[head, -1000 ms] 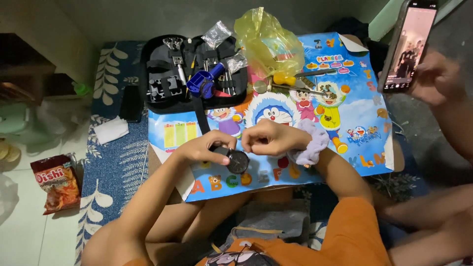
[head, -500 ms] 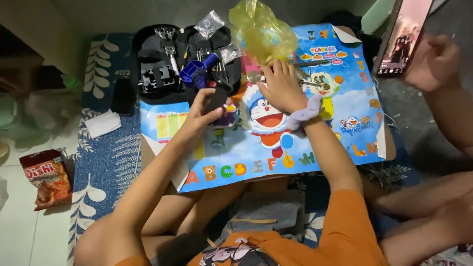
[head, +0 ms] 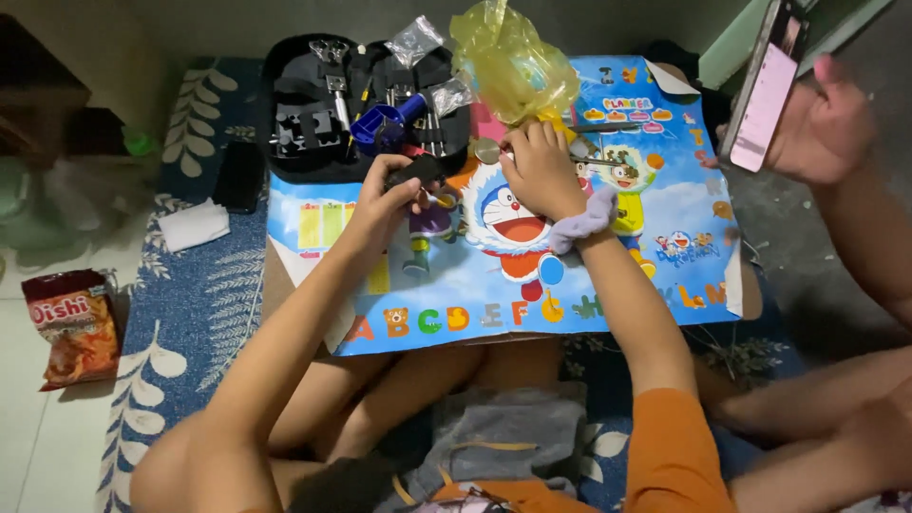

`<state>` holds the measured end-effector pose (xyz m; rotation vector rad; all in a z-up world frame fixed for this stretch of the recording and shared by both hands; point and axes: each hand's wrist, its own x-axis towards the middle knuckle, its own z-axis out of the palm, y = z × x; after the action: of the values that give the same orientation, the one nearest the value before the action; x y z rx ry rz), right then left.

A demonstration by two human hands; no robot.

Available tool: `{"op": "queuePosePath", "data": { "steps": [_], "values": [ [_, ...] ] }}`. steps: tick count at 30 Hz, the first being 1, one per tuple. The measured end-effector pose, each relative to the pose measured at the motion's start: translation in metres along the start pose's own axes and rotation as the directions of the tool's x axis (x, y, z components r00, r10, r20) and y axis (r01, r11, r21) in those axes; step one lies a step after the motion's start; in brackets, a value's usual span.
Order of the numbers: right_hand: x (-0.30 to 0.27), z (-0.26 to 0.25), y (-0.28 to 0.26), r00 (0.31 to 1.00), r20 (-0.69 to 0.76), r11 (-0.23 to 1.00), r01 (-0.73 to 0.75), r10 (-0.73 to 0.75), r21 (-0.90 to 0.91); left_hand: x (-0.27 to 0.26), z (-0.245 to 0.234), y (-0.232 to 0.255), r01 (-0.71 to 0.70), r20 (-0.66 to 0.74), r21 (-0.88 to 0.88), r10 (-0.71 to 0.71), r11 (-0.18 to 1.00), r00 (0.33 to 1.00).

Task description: The person is repairing a wristwatch by manipulating its crown and case back. They use a small tool to adjust the crown and then use a watch case back opener to remove the back cover of the watch.

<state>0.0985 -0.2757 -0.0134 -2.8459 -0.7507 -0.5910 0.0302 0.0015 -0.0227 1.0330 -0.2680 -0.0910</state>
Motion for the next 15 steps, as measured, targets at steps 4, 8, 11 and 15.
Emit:
{"op": "queuePosePath", "data": {
  "steps": [4, 8, 11, 15],
  "values": [
    [0.003, -0.006, -0.008, 0.994, 0.007, 0.992, -0.106, 0.106, 0.074, 0.000, 0.004, 0.011, -0.082, 0.016, 0.024, 0.082, 0.996, 0.997],
    [0.002, -0.006, -0.014, 0.978, -0.198, 0.997, -0.064, 0.069, 0.032, 0.006, -0.004, 0.006, -0.107, 0.054, 0.047, 0.105, 0.993, 0.993],
    [0.005, -0.031, -0.032, 0.947, -0.321, 0.995, -0.024, -0.010, -0.101, 0.009, -0.003, 0.009, -0.082, 0.065, 0.095, 0.076, 0.992, 0.995],
    [0.006, -0.017, -0.015, 0.919, -0.394, 0.991, -0.048, -0.006, -0.128, 0.012, -0.006, -0.002, -0.123, 0.076, 0.121, 0.114, 0.985, 0.991]
  ]
}}
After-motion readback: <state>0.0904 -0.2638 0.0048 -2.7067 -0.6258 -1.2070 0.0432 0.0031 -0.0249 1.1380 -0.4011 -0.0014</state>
